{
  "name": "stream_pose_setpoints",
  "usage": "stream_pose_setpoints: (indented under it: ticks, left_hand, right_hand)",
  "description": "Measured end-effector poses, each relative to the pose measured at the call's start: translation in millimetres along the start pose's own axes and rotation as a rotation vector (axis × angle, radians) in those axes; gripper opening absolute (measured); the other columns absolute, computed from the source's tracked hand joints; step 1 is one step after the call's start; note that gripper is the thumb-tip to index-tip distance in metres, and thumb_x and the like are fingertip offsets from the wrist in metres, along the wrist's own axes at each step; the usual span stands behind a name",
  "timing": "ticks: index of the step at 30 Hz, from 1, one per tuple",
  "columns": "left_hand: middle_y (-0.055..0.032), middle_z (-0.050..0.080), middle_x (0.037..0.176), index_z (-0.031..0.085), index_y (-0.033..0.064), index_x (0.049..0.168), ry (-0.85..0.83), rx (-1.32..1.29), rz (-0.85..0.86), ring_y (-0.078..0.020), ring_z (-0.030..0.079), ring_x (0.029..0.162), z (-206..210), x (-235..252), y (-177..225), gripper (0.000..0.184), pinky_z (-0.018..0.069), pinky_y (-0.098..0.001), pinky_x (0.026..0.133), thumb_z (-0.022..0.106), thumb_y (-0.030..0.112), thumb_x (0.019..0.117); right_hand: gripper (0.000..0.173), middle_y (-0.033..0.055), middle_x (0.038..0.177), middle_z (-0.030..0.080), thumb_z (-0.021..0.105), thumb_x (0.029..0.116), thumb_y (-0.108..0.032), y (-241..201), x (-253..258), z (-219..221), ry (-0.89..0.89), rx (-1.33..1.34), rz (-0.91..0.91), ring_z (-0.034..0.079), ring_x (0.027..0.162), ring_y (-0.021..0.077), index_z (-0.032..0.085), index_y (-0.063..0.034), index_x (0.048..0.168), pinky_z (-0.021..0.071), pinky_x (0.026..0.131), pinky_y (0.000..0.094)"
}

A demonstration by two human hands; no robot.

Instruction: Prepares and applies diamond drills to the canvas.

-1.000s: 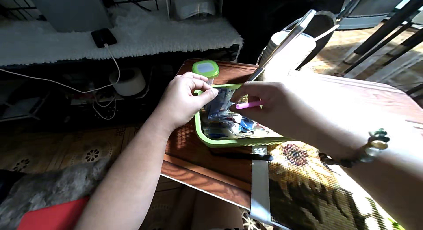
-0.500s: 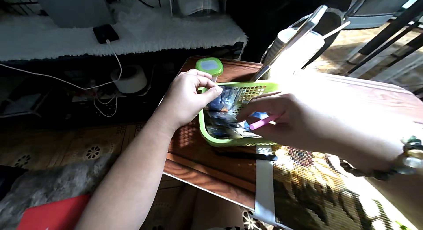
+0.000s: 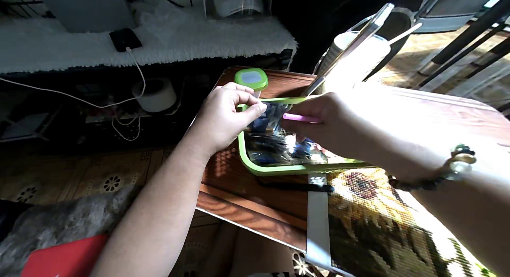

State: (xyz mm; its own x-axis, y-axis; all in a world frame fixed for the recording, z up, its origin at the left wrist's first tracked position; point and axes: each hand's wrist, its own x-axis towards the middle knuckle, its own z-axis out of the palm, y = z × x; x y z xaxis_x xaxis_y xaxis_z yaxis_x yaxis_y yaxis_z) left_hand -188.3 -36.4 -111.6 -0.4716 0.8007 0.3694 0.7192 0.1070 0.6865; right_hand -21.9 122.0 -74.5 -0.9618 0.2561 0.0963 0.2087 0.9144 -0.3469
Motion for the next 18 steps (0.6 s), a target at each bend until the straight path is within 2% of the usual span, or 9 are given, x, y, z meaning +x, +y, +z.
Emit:
stream_pose_setpoints:
  ticks: [2,5,8,12,18]
  left_hand:
    - [-0.0003,0.068,0.128,0.08,0.0161,0.097,-0.001,-0.002,-0.011,-0.0121,0.056,0.124,0,0,0,0.02,0.0428,-0.0373,0.104,0.067,0.032,0.0965]
    - [0.002,0.068,0.126,0.079,0.0172,0.097,0.004,-0.015,-0.027,-0.01,0.056,0.124,0,-1,0,0.022,0.0428,-0.0358,0.104,0.064,0.033,0.0986]
    - [0.0022,0.068,0.125,0.08,0.0172,0.098,0.006,-0.018,-0.021,-0.0086,0.057,0.123,1,-1,1,0.026,0.0429,-0.0338,0.104,0.06,0.033,0.1014]
    - [0.0014,0.069,0.125,0.079,0.0159,0.098,0.009,-0.025,-0.02,-0.0063,0.059,0.121,1,0,2,0.027,0.0469,-0.0302,0.1,0.058,0.033,0.1024]
    - [0.0021,0.067,0.127,0.079,0.016,0.102,0.016,-0.061,0.014,-0.0092,0.058,0.123,-1,-1,-2,0.027,0.0462,-0.0344,0.103,0.06,0.036,0.1004]
  right_hand:
    - [0.025,-0.0037,0.06,0.055,0.063,0.1023,-0.026,0,1,-2,-0.003,0.046,0.025,0.051,0.053,0.0094,0.068,-0.0166,0.079,0.0404,0.051,0.0331]
    - [0.025,-0.0045,0.062,0.057,0.06,0.1044,-0.025,4,2,-4,0.008,0.122,0.022,0.053,0.054,0.0054,0.068,-0.0163,0.083,0.0433,0.05,0.0264]
    - [0.028,-0.0049,0.062,0.057,0.059,0.105,-0.027,6,1,-4,0.018,0.145,0.042,0.052,0.053,0.0052,0.066,-0.0176,0.079,0.0412,0.048,0.026]
    - [0.027,-0.0052,0.064,0.06,0.059,0.1052,-0.028,5,-1,-6,0.019,0.196,0.063,0.054,0.053,0.0055,0.067,-0.0178,0.082,0.0422,0.048,0.0263]
    - [0.015,-0.0126,0.069,0.062,0.062,0.1015,-0.028,9,-19,-11,0.247,0.215,-0.102,0.052,0.055,-0.004,0.076,-0.0233,0.096,0.0417,0.047,0.0186]
